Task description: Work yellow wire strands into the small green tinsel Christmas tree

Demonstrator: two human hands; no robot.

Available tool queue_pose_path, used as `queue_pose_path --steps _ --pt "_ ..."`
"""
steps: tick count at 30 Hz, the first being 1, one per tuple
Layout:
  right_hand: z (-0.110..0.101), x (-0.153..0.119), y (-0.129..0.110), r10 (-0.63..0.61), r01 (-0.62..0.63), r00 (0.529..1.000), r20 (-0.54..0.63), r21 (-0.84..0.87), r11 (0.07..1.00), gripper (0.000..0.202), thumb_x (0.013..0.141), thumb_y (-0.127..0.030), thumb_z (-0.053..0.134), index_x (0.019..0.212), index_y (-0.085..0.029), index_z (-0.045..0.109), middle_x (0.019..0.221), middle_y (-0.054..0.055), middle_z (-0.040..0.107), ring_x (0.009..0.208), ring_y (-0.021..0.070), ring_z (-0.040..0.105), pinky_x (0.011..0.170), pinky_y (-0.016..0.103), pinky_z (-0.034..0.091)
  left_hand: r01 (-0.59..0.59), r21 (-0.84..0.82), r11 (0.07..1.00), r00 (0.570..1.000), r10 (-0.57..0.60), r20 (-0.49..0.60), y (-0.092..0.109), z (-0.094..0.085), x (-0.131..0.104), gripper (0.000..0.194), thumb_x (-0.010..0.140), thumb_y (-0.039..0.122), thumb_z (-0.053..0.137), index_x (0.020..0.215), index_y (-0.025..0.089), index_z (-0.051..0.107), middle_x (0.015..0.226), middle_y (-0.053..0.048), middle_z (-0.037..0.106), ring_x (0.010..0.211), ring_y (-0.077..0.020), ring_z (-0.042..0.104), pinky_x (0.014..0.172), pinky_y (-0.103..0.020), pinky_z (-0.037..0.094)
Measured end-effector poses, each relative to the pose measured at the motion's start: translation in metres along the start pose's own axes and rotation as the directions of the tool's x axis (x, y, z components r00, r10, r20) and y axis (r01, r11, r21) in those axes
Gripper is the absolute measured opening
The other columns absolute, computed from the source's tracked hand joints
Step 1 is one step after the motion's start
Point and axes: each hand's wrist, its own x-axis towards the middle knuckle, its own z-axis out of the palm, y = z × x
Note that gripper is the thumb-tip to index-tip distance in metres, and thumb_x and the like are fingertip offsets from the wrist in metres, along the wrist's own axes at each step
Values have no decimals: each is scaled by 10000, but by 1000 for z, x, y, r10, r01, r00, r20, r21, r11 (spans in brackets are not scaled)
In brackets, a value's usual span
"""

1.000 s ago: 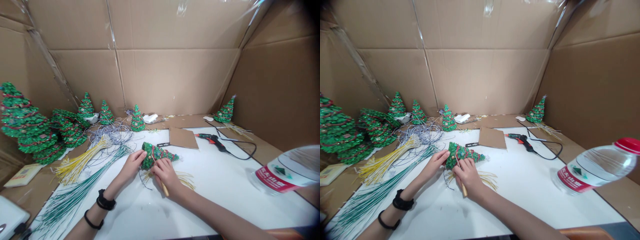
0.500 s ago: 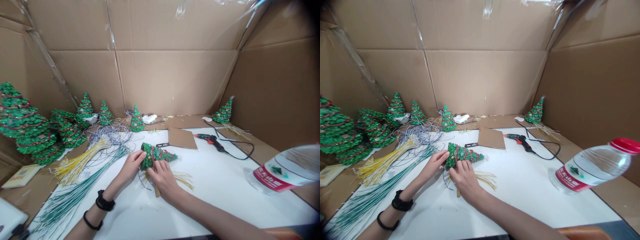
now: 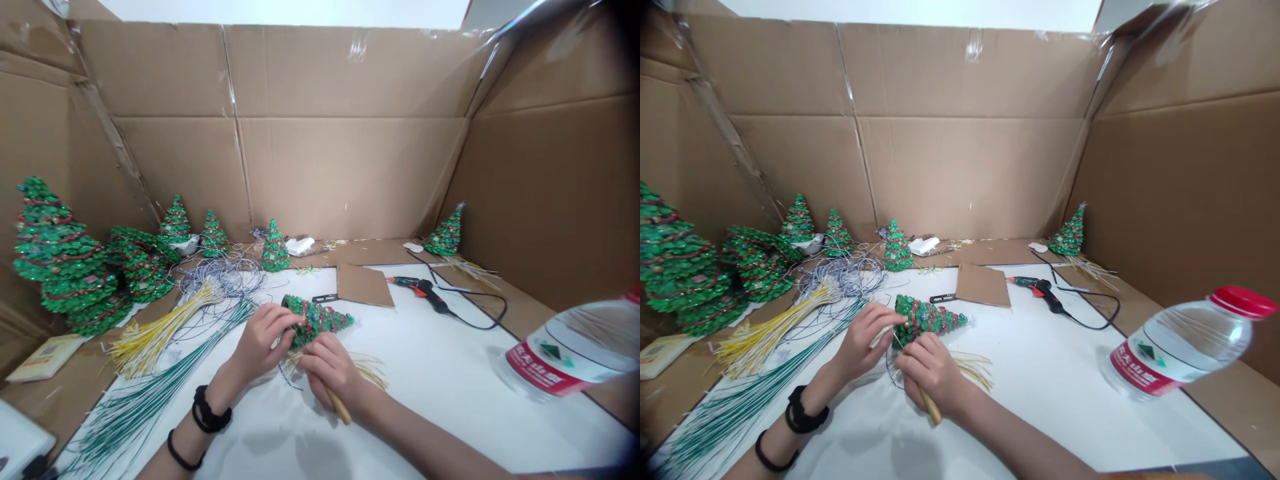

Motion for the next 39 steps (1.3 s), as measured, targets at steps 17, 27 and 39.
queue_pose_path --steps 17,27,39 --pt "-14 0 4 -78 90 988 -133 83 993 195 864 -135 304 871 -189 492 701 70 568 619 176 469 538 309 381 323 -341 883 906 -393 -157 -2 4 -4 321 886 343 304 600 220 380 578 -5 440 573 -153 427 582 -293 351" --pt "-11 6 10 250 -247 965 -83 35 968 164 767 -104 363 651 -198 430 592 1 447 623 155 432 650 336 357 480 -239 844 790 -535 -299 -15 13 -1 234 815 352 505 983 205 435 1018 -62 473 875 -176 458 766 -298 390" --pt "-5 -1 13 306 -306 952 14 31 951 179 804 -97 345 683 -198 430 625 11 503 657 164 434 675 337 351 686 -622 377 674 -652 347 -4 22 7 307 777 462 548 722 160 563 717 -10 558 714 -148 484 678 -248 392"
